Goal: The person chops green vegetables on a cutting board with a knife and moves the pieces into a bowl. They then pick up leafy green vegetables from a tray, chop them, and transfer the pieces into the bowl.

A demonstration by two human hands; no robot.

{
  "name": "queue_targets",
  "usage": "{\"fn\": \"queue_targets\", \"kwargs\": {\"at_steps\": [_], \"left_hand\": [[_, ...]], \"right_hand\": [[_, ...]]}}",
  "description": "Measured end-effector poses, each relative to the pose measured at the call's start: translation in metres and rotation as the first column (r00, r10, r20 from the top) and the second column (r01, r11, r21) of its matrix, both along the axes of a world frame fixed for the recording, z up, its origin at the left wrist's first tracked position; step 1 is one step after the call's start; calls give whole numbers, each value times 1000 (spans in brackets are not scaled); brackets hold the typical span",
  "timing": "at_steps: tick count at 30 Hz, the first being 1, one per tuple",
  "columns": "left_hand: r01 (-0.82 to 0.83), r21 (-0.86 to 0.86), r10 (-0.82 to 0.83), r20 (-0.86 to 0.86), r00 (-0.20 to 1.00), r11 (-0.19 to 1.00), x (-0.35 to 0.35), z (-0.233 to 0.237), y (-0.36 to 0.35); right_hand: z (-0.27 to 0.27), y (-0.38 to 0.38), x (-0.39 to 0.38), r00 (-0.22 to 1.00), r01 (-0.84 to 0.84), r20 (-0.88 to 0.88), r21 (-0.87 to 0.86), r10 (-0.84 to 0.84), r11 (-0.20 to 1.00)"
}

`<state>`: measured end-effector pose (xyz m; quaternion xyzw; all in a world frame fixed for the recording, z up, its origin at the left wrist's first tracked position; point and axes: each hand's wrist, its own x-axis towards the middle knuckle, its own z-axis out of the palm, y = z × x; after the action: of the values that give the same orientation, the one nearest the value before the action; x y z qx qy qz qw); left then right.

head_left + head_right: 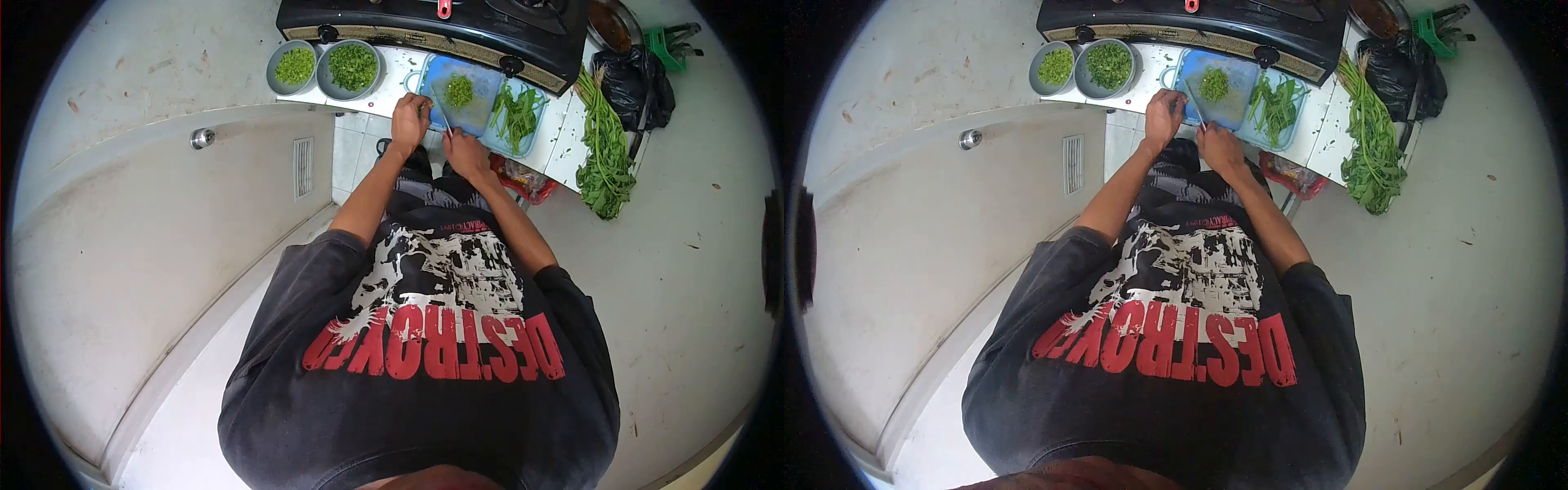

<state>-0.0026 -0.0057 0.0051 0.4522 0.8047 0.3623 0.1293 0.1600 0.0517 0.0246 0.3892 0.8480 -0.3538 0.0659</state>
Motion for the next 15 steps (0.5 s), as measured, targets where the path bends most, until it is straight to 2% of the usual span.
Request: {"fn": "queue_targets", "kwargs": {"at_steps": [15], "left_hand": [[-4,16,3,55,998,1000,-4,-3,1]], "right_hand": [[-11,8,-35,998,8,-60,-5,-8,1000]]}}
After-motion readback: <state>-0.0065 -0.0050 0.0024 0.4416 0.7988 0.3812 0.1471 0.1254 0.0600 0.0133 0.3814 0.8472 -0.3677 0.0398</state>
